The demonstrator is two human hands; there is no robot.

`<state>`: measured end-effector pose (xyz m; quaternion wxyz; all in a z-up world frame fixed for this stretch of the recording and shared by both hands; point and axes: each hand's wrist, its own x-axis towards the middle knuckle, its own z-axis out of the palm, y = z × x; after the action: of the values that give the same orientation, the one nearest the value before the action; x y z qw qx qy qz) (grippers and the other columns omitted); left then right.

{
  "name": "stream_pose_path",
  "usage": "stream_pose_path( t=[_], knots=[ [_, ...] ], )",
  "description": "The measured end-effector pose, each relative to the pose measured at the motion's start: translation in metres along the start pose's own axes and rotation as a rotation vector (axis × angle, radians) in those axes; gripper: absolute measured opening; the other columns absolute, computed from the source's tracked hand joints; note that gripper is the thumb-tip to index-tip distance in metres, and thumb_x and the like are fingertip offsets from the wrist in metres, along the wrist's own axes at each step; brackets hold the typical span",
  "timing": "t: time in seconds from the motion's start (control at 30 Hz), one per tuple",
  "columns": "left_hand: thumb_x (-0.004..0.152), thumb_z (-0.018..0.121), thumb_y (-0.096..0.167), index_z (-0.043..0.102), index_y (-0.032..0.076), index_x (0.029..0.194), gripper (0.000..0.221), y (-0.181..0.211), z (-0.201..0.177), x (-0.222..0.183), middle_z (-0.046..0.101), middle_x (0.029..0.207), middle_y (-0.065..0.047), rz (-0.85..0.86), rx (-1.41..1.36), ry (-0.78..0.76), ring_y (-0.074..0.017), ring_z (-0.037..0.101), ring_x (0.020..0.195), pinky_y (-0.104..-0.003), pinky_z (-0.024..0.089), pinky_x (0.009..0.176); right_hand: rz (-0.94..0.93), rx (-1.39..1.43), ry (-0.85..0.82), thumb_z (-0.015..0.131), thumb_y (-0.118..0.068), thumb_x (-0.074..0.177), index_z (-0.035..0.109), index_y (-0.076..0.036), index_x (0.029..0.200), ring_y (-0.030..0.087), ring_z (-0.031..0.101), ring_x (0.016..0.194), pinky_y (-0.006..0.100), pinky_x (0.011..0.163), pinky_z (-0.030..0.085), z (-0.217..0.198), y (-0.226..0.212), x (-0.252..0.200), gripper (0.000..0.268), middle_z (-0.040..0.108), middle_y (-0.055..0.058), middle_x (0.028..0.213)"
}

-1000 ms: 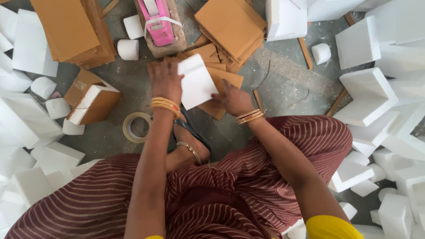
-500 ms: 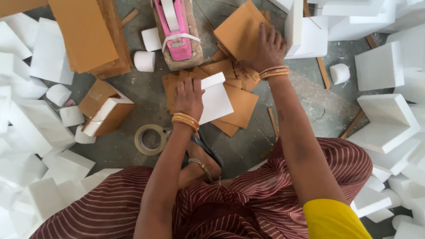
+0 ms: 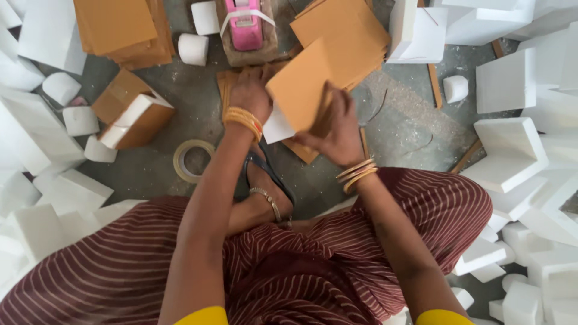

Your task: The person assembles cardboard boxes by folding flat cardboard sheets and inserting white foam protective corners by hand.

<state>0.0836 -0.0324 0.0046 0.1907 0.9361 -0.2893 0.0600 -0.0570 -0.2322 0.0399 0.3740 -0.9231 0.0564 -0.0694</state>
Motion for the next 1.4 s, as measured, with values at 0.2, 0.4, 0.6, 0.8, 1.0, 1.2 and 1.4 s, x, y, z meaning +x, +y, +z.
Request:
stream_pose_path(
  t=[0.2,0.4,0.6,0.8,1.0,1.2,1.4],
  knots=[
    [0.089,0.065,0.043,0.054,0.012,0.119,0.045,-0.005,-0.016,0.002,0.064,0.114,-0.016,-0.01,-0.061,-0.152,-0.0407,0.058,0.112,-0.051,0.049,0.092,-0.061,0.038,0.017,0.102,-0.042,0.058,0.031,-0.004,0.152,0.044,0.045,0.132,0.051,0.109,0.043,0.033,0.005,-0.008,0.123,0.042,0.027,0.141],
    [0.094,0.061,0.041,0.055,0.019,0.126,0.039,-0.006,-0.011,0.004,0.063,0.128,-0.014,-0.075,-0.158,-0.178,-0.0411,0.055,0.122,-0.051,0.048,0.097,0.118,0.492,-0.006,0.091,-0.034,0.086,0.043,-0.004,0.142,0.02,0.064,0.097,0.035,0.088,0.056,0.064,0.053,0.012,0.08,0.061,0.009,0.11],
    [0.094,0.065,0.042,0.053,0.02,0.134,0.048,-0.03,-0.006,0.016,0.06,0.136,-0.016,-0.02,-0.293,-0.347,-0.0402,0.055,0.125,-0.05,0.046,0.105,0.249,0.521,-0.236,0.087,-0.029,0.087,0.07,-0.003,0.118,0.012,0.056,0.08,0.03,0.075,0.05,0.061,0.068,0.04,0.044,0.062,0.001,0.087],
    [0.088,0.074,0.044,0.042,0.018,0.145,0.07,-0.032,-0.028,0.035,0.053,0.141,-0.022,0.027,-0.205,-0.71,-0.0425,0.049,0.131,-0.05,0.042,0.106,0.307,0.482,-0.343,0.088,-0.033,0.08,0.068,-0.003,0.116,0.009,0.063,0.081,0.028,0.074,0.054,0.051,0.062,0.057,0.051,0.071,0.001,0.092],
    [0.063,0.09,0.037,0.036,0.012,0.147,0.103,-0.023,-0.063,0.047,0.057,0.138,-0.018,-0.081,-0.435,-0.921,-0.0317,0.057,0.127,-0.04,0.046,0.106,0.359,0.487,-0.261,0.093,-0.034,0.071,0.054,-0.001,0.128,0.014,0.068,0.08,0.031,0.07,0.055,0.055,0.065,0.06,0.077,0.072,0.006,0.087],
    [0.074,0.087,0.038,0.053,0.008,0.132,0.073,0.007,-0.043,0.037,0.07,0.11,-0.02,-0.143,-0.141,-0.791,-0.0387,0.068,0.104,-0.047,0.054,0.091,-0.076,0.204,0.018,0.098,-0.034,0.072,0.049,-0.001,0.135,0.035,0.071,0.101,0.042,0.088,0.055,0.088,0.076,0.068,0.087,0.072,0.018,0.107],
    [0.076,0.083,0.021,0.056,0.007,0.113,0.048,0.015,-0.003,0.004,0.069,0.098,-0.015,-0.019,0.077,-0.2,-0.0364,0.071,0.087,-0.048,0.056,0.073,-0.08,-0.039,0.083,0.098,-0.036,0.066,0.044,-0.005,0.144,0.047,0.058,0.122,0.05,0.096,0.051,0.093,0.077,0.077,0.099,0.058,0.024,0.136]
  ],
)
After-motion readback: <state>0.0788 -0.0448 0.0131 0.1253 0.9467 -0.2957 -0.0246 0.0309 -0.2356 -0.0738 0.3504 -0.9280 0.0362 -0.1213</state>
